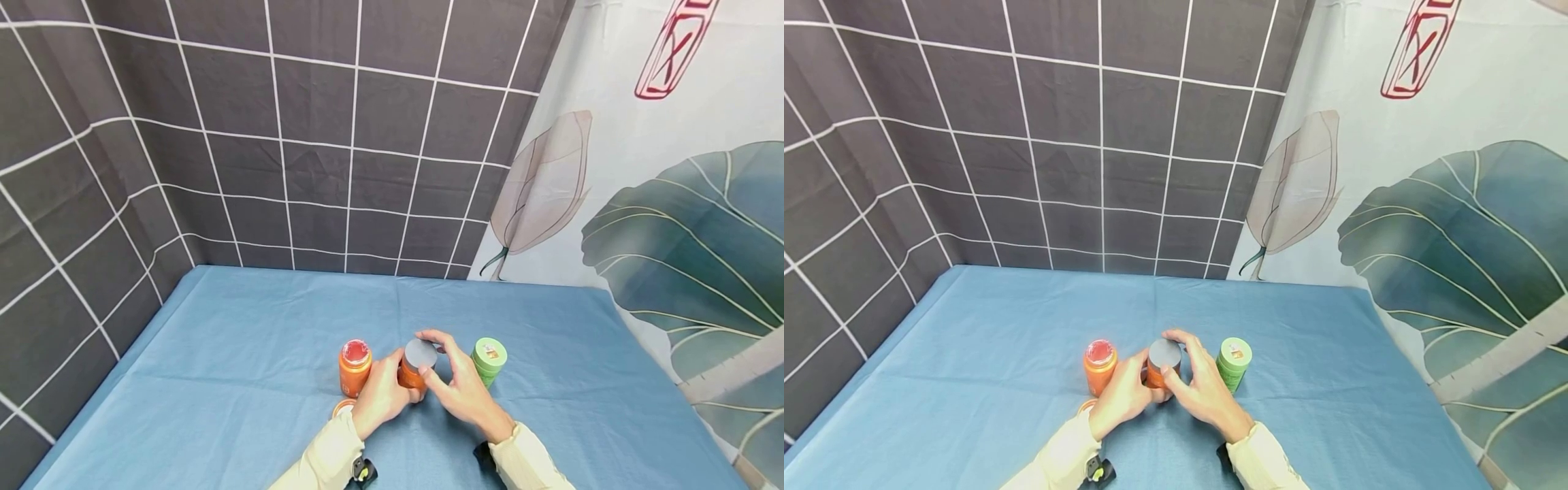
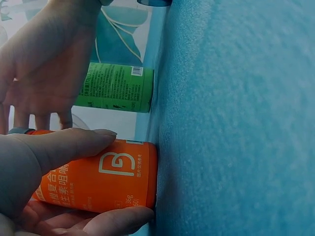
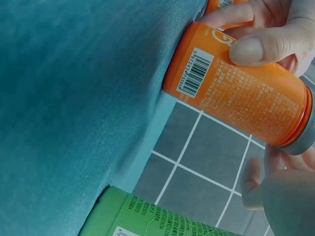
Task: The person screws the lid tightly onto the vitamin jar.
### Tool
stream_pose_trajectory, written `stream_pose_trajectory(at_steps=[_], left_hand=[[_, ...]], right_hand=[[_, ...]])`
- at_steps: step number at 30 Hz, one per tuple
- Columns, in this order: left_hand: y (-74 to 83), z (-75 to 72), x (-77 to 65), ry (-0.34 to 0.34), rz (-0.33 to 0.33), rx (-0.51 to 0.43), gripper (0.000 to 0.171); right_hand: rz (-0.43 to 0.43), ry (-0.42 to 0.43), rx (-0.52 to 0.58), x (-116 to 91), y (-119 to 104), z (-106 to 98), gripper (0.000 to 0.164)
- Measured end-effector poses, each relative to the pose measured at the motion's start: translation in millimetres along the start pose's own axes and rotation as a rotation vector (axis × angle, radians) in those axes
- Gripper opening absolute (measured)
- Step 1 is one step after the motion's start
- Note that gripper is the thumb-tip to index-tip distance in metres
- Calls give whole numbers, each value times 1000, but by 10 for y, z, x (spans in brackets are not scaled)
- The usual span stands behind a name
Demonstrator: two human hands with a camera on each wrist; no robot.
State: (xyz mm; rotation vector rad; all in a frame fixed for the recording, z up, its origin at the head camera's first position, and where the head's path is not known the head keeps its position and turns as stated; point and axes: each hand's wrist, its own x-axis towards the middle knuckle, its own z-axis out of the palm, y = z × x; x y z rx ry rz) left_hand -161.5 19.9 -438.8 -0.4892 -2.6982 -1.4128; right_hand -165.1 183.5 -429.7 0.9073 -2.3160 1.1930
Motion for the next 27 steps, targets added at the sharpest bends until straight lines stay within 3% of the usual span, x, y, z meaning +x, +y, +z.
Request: stream_pose_trajectory(at_steps=[19,27], left_hand=[[-2,3,3,13,17,-1,44],[-9,7,-5,20,24,6,45]], right_hand=[[59,42,-15,12,0,19,44],[54,3,-5,2,3,9,48]])
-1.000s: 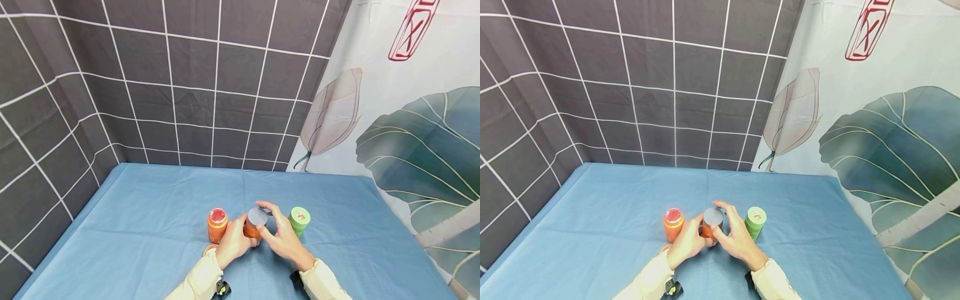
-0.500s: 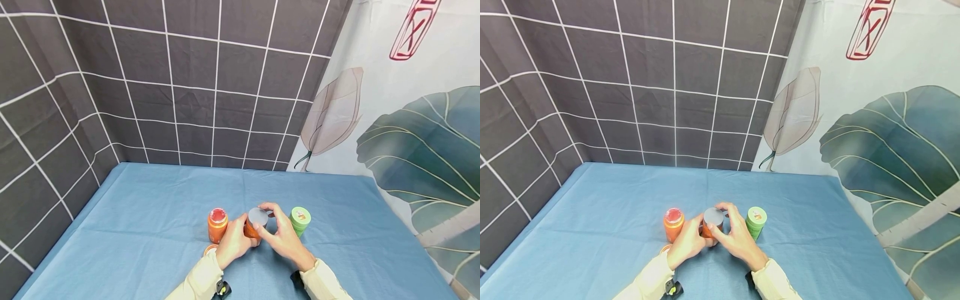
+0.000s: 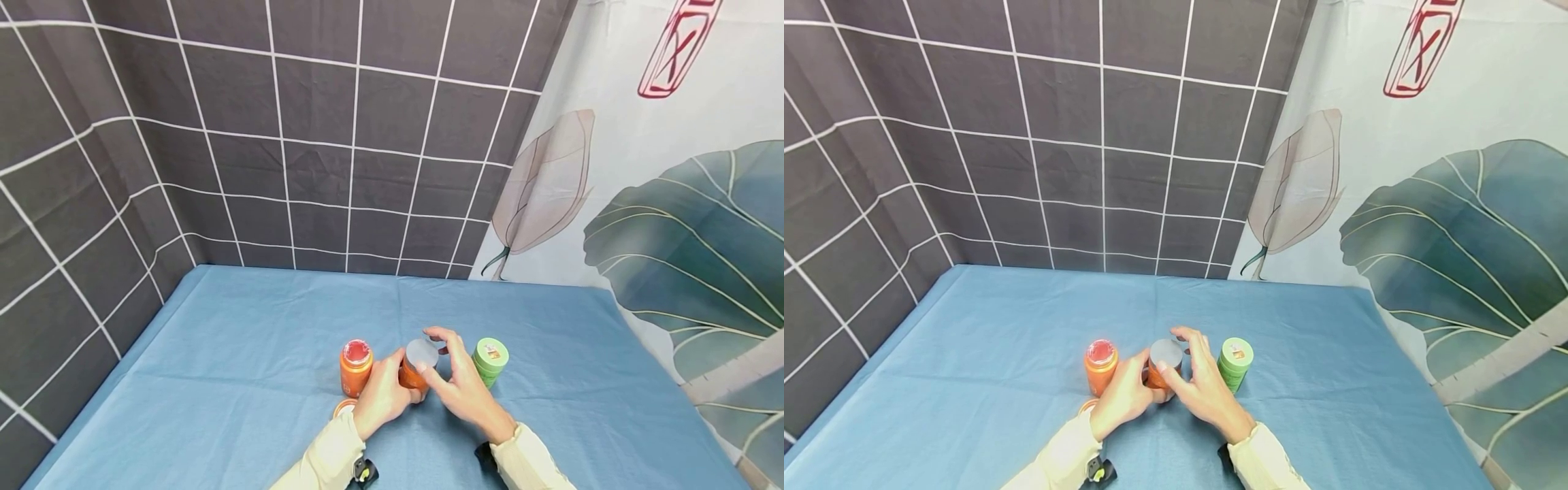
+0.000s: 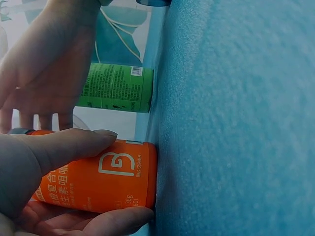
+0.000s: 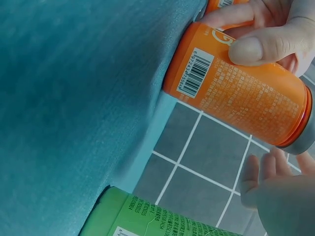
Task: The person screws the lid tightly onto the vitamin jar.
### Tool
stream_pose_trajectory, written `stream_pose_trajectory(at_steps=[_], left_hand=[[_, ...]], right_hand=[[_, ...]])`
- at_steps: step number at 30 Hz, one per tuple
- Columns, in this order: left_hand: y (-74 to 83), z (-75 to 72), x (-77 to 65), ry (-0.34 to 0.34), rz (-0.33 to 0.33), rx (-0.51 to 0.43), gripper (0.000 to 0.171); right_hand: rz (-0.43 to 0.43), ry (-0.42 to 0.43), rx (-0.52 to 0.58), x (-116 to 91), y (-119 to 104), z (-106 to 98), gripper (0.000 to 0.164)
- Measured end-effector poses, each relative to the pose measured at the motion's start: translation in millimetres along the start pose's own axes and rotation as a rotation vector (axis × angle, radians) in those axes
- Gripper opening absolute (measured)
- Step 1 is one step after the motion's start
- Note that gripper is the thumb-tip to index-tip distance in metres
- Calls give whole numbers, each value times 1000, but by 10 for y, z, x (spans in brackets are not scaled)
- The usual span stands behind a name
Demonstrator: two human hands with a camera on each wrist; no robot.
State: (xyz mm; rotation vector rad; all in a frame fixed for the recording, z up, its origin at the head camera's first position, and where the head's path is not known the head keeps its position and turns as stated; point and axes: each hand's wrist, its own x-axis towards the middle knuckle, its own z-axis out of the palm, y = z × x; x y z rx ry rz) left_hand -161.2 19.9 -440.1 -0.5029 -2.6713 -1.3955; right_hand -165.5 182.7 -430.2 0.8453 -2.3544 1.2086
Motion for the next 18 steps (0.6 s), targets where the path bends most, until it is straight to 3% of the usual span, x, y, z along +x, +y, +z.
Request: stream_pose_trajectory(at_steps=[7,18], left_hand=[[5,-2,6,-1,-9,0,46],[1,3,7,-11,-30,-17,46]], right_hand=[[-61,-51,31,-3,-13,-14,48],[-91,-20,38,0,-10,-8,47]])
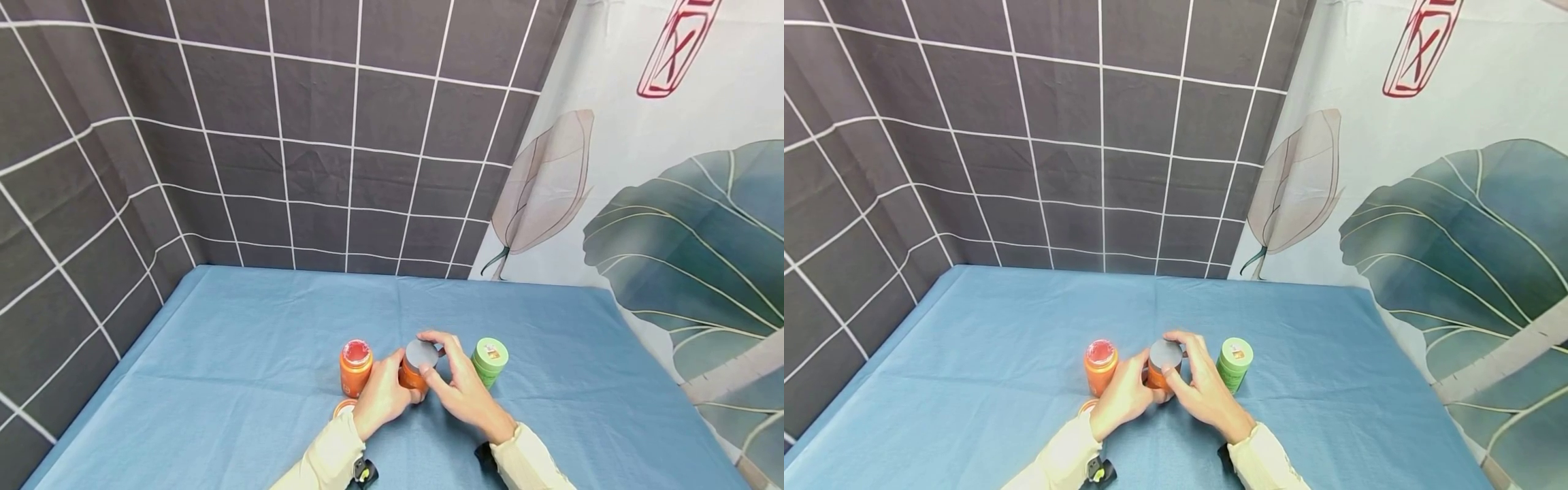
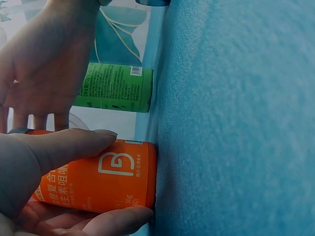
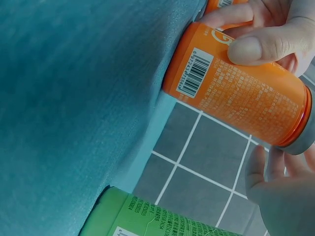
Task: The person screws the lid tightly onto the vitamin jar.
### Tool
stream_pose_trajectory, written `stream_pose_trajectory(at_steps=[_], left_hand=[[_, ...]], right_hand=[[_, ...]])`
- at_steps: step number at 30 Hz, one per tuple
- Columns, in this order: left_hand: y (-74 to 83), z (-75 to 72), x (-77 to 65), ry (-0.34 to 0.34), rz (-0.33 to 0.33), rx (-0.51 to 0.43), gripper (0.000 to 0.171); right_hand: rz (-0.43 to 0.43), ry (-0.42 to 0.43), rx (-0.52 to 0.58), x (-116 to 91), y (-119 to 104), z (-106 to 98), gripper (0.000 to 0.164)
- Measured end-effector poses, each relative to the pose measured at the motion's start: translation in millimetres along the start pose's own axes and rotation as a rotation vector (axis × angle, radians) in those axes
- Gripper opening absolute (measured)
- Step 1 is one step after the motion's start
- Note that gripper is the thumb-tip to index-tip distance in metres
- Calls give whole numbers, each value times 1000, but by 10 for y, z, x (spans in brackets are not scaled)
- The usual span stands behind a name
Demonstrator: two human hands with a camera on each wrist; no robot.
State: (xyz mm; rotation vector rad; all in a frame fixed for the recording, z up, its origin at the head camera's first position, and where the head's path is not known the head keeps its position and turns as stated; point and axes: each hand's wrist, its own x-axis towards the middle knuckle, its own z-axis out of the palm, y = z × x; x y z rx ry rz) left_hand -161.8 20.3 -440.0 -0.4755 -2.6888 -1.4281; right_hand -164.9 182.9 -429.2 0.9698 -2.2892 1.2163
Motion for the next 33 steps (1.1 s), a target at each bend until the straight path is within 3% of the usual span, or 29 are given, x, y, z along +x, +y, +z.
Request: stream_pose_trajectory(at_steps=[13,20,26,33], left_hand=[[4,-3,-4,1,4,8,46],[11,-9,-4,3,8,4,44],[18,-13,-10,4,19,8,46],[16,-9,-10,6,10,11,46]], right_hand=[[24,49,-26,9,24,6,44],[73,57,-74,9,13,8,63],[88,3,-29,10,-5,-6,63],[36,2,39,4,6,-3,69]])
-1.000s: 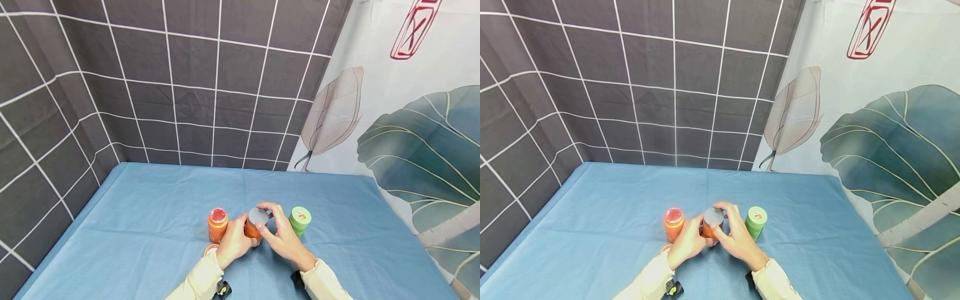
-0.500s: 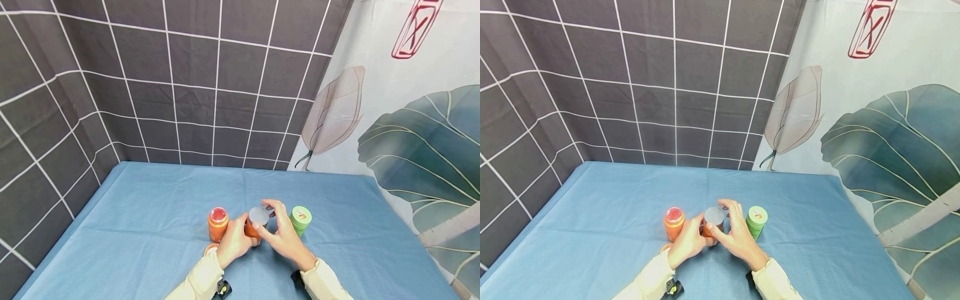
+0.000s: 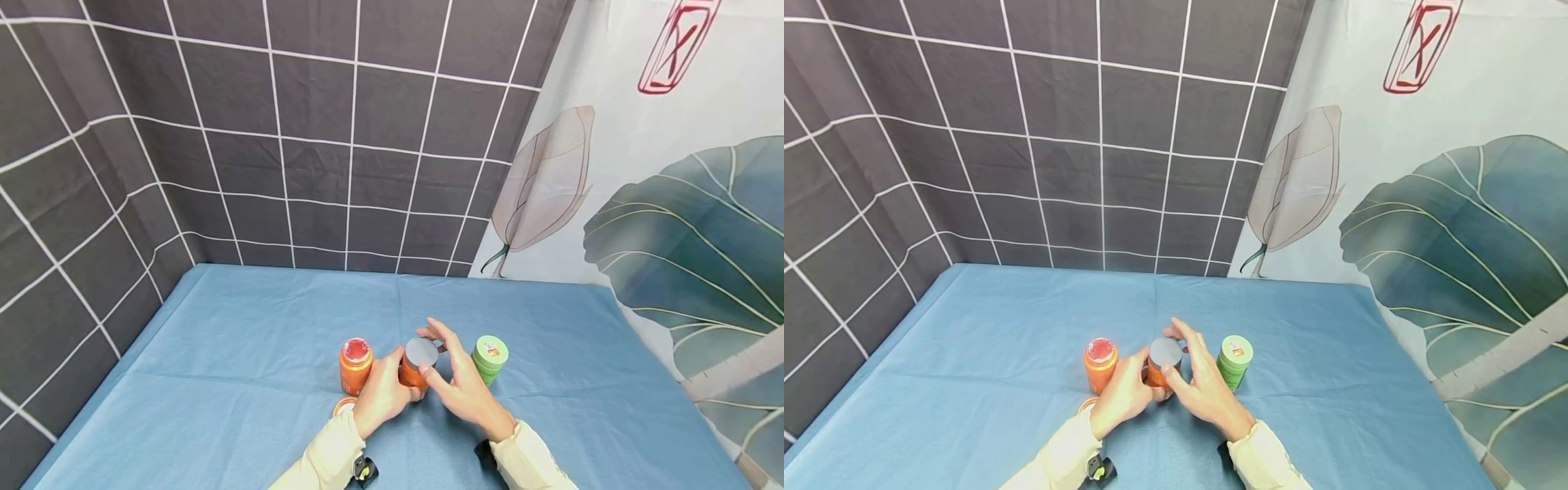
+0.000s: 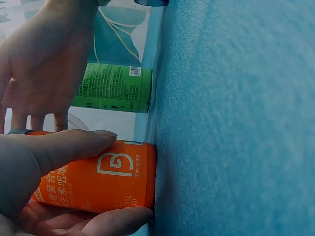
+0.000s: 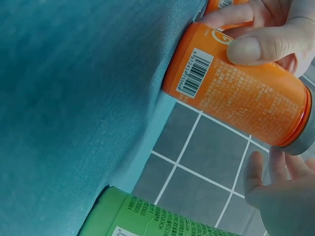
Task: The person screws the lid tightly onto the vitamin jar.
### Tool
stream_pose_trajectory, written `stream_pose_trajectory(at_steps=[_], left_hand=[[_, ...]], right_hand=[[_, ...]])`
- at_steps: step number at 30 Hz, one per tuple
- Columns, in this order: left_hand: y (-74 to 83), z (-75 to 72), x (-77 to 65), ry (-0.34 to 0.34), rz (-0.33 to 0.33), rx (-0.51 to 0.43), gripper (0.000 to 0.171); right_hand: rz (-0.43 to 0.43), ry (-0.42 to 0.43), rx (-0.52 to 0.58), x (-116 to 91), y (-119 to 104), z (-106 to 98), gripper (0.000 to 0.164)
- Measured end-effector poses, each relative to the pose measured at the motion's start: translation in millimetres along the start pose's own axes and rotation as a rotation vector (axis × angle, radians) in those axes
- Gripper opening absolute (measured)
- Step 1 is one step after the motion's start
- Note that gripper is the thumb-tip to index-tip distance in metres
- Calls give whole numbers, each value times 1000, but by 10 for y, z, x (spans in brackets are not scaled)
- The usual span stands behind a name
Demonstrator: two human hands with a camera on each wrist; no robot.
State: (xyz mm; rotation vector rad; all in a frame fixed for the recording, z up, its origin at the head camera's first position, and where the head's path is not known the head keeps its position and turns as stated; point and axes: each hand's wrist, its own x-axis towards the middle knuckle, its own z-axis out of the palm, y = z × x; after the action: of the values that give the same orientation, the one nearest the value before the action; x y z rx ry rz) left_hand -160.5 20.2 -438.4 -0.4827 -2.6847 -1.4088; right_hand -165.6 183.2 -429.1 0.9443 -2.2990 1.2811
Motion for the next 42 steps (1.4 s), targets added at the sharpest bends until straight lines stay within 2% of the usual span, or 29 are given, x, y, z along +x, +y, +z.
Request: stream_pose_trajectory(at_steps=[5,10,19,23,27,31,38,42], left_hand=[[-1,-2,-2,3,3,-2,47],[-3,1,2,1,1,-4,46],[-8,1,5,10,16,2,43],[-12,0,7,12,20,-1,41],[-12,2,6,8,19,-4,43],[-13,4,4,12,28,4,43],[-17,3,3,13,35,3,43],[-16,-1,3,4,21,1,44]], right_hand=[[-25,18,-25,1,9,2,63],[-14,38,-58,9,1,3,57],[88,61,-109,-12,-12,20,51],[119,68,-126,-7,-17,20,54],[77,71,-114,-2,2,12,56],[22,37,-83,-3,11,4,56],[44,-20,-48,-1,-18,1,53],[24,-15,-34,4,-13,0,50]])
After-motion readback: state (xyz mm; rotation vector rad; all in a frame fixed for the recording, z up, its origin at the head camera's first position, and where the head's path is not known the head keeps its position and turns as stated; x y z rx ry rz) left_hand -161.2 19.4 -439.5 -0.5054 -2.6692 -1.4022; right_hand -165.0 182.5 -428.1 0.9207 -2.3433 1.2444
